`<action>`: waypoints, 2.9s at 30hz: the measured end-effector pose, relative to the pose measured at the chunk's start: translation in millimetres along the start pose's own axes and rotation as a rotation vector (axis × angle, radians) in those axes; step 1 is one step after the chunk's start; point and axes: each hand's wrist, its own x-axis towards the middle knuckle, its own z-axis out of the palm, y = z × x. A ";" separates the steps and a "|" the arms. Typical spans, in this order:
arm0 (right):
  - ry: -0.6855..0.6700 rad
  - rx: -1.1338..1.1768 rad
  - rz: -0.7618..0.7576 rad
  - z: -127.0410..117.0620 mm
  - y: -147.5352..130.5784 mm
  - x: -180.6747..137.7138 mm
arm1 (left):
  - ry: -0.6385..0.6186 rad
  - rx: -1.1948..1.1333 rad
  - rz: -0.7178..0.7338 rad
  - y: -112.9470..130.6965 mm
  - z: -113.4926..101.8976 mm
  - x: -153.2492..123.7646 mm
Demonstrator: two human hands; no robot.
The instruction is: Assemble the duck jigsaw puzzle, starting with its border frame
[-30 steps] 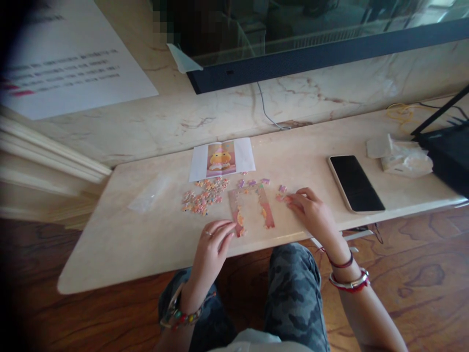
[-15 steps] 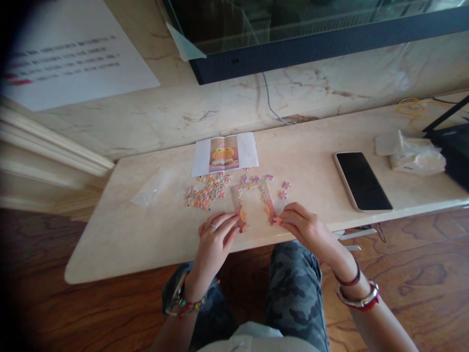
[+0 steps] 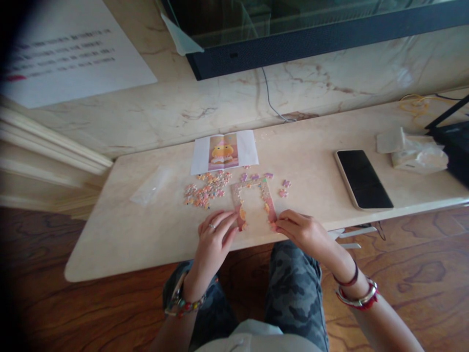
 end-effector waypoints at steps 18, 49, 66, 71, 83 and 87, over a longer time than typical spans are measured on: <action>-0.039 -0.303 -0.215 -8.0 -3.8 6.5 | 0.003 -0.006 0.004 -1.4 0.7 -0.2; 0.105 -0.149 0.157 -8.2 75.7 33.6 | -0.034 0.041 0.024 -1.5 -1.0 -0.4; -0.095 -0.009 0.109 -24.5 94.4 56.2 | 0.048 0.071 0.061 -8.8 -0.2 -5.9; -0.142 0.014 0.054 -24.4 90.3 58.2 | 0.052 0.072 0.046 -11.4 -1.9 -10.2; 0.001 -0.048 0.191 -21.6 91.3 51.0 | 0.053 0.062 0.051 -11.3 -1.7 -11.2; 0.031 -0.032 0.151 -22.2 87.1 54.8 | 0.053 0.064 0.053 -11.4 -1.6 -11.0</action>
